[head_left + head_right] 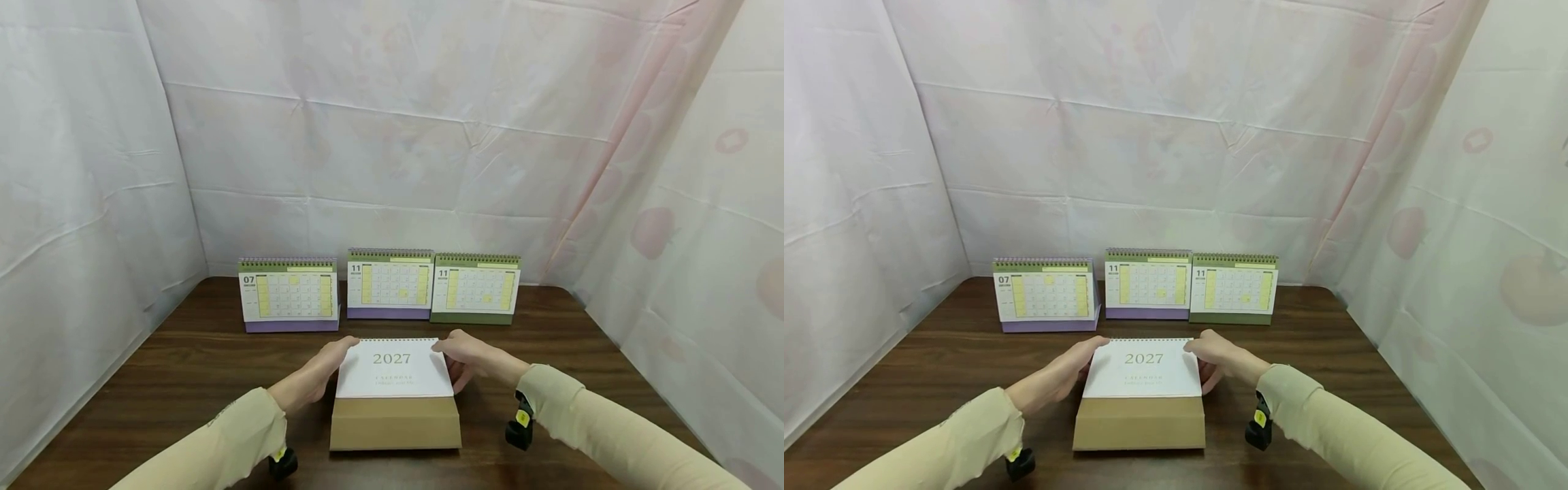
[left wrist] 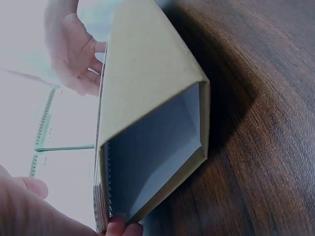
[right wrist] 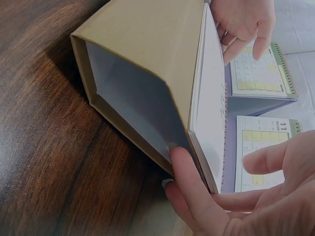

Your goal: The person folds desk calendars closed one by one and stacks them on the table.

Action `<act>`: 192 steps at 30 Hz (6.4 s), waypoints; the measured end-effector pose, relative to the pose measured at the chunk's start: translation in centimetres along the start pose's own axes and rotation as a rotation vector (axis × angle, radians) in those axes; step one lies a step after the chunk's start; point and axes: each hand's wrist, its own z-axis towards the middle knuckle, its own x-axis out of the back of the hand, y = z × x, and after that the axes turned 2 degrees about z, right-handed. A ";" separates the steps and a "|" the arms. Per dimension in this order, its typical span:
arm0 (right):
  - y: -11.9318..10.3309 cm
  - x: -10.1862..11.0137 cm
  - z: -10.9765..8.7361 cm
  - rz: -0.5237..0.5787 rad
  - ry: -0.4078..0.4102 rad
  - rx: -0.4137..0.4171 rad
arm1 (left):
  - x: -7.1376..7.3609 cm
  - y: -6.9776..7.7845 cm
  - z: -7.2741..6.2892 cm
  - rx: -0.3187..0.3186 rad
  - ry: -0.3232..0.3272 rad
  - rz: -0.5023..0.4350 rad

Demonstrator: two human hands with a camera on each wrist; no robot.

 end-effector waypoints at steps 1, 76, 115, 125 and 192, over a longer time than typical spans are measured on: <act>0.0 0.0 0.0 -0.004 0.001 -0.003 | 0.0 0.0 0.0 0.003 0.000 -0.002; 3.4 -3.9 -0.6 -0.835 0.289 0.637 | -0.4 -1.7 0.2 -0.693 -0.126 1.107; 5.1 -6.8 -0.5 -1.022 0.080 0.705 | -2.0 -3.4 0.6 -0.644 -0.263 1.166; 5.7 -7.0 0.0 -1.038 0.097 0.706 | -2.4 -3.2 0.5 -0.619 -0.250 1.229; 1.3 -0.9 -0.8 0.246 0.106 -0.094 | 0.3 0.0 0.6 0.145 0.063 0.017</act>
